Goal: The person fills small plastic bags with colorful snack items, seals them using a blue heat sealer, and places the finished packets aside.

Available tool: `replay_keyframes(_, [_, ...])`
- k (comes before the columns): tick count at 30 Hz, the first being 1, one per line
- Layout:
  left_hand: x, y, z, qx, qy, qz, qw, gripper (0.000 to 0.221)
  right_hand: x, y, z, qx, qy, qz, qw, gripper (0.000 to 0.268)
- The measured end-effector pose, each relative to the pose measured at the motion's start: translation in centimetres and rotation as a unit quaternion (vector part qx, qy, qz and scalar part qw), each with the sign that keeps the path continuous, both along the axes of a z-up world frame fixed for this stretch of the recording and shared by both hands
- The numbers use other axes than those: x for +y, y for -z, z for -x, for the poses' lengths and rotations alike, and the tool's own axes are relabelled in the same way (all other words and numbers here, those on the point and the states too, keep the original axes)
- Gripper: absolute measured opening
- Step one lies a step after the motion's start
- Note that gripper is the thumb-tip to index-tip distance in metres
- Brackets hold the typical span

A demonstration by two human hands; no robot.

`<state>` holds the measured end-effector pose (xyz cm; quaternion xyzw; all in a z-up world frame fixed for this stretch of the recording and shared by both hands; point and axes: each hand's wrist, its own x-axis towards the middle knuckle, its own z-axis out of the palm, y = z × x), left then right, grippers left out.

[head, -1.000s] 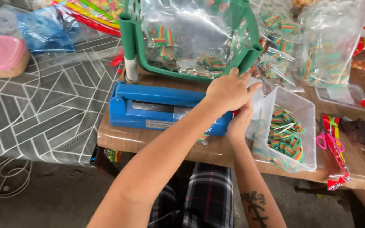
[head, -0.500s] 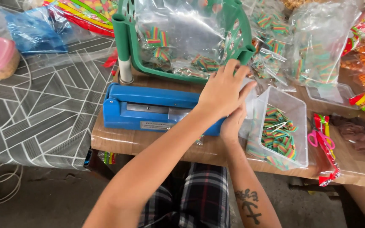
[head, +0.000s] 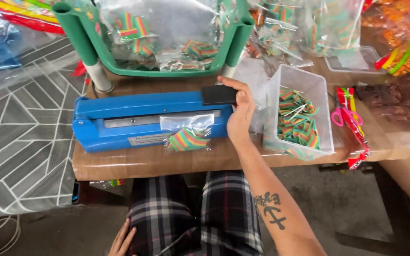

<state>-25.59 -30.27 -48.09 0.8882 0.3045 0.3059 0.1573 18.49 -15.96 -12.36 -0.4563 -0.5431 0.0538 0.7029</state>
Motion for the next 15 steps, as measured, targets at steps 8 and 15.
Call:
replay_keyframes(8, [1.1, 1.6, 0.2, -0.108, 0.003, 0.299, 0.948, 0.100, 0.0, -0.2, 0.3, -0.029, 0.016, 0.009, 0.999, 0.056])
replay_keyframes(15, [1.3, -1.3, -0.1, -0.077, -0.026, 0.312, 0.947, 0.099, 0.2, -0.1, 0.2, -0.022, 0.015, 0.007, 1.000, 0.055])
